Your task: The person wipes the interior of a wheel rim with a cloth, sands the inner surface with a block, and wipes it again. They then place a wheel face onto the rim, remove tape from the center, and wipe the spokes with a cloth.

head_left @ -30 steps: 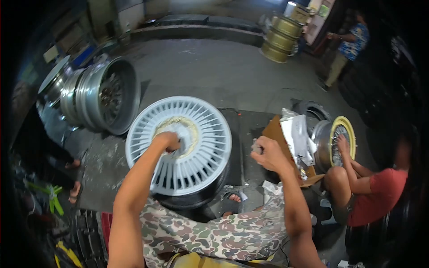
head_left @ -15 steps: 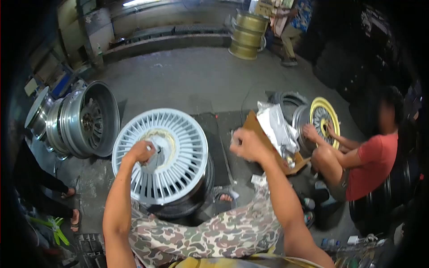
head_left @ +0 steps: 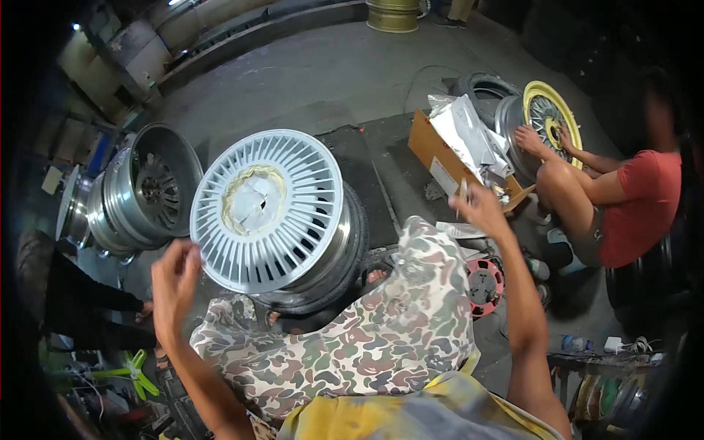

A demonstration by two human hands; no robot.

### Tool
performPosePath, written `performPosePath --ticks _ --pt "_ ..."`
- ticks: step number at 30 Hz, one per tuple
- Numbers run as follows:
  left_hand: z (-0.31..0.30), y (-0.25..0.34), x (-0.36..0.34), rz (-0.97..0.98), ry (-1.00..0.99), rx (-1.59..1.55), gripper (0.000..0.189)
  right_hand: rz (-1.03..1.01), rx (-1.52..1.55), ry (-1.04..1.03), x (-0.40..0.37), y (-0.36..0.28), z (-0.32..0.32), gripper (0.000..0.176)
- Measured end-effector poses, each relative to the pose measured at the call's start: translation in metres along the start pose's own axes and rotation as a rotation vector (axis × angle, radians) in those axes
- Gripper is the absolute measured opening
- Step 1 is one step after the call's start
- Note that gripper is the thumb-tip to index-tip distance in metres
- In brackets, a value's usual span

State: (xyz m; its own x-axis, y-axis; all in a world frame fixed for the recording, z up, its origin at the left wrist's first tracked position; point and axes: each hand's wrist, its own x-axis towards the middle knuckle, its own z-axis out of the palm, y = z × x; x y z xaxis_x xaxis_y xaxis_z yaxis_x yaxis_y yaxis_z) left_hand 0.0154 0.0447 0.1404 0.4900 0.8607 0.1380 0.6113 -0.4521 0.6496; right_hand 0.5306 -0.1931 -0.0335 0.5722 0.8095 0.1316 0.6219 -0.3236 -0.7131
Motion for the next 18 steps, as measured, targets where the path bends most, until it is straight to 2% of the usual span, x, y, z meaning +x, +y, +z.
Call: performPosePath --ticks 1,3,4,5,6,7,9,10,11,13,15,16,18 --pt "-0.003 -0.008 -0.024 -0.039 -0.001 0.066 0.021 -0.014 -0.005 0.0 -0.021 0.031 0.022 0.049" --pt "-0.008 -0.026 -0.075 -0.156 0.007 0.167 0.023 0.161 0.049 -0.098 -0.063 0.095 0.078 0.048" --pt "-0.01 -0.034 -0.102 -0.233 0.011 0.199 0.023 0.283 0.211 -0.084 -0.087 0.126 0.113 0.05" --pt "-0.011 -0.05 -0.132 -0.342 0.068 0.158 0.023 0.411 0.148 -0.153 -0.106 0.146 0.135 0.053" --pt "-0.012 -0.061 -0.158 -0.453 0.123 0.117 0.022 0.397 0.091 -0.169 -0.124 0.165 0.157 0.055" --pt "-0.008 -0.059 -0.177 -0.462 0.11 0.121 0.022 0.47 0.073 -0.222 -0.136 0.162 0.167 0.051" --pt "-0.001 -0.046 -0.204 -0.434 0.378 0.108 0.021 0.495 0.02 -0.206 -0.15 0.17 0.194 0.048" --pt "0.0 -0.039 -0.209 -0.447 0.393 0.122 0.021 0.509 -0.038 -0.184 -0.153 0.171 0.211 0.045" --pt "0.001 -0.033 -0.211 -0.457 0.384 0.186 0.02 0.453 -0.036 -0.108 -0.155 0.173 0.225 0.041" --pt "0.004 -0.029 -0.209 -0.451 0.343 0.278 0.02 0.435 -0.011 -0.123 -0.151 0.177 0.246 0.041" --pt "0.014 -0.036 -0.202 -0.356 0.288 0.408 0.022 0.386 -0.092 -0.106 -0.144 0.177 0.262 0.041" --pt "0.024 -0.027 -0.193 -0.304 0.268 0.464 0.023 0.454 -0.129 -0.167 -0.137 0.167 0.261 0.04" --pt "0.042 -0.04 -0.192 -0.221 0.272 0.646 0.024 0.463 -0.084 -0.167 -0.135 0.168 0.266 0.034"
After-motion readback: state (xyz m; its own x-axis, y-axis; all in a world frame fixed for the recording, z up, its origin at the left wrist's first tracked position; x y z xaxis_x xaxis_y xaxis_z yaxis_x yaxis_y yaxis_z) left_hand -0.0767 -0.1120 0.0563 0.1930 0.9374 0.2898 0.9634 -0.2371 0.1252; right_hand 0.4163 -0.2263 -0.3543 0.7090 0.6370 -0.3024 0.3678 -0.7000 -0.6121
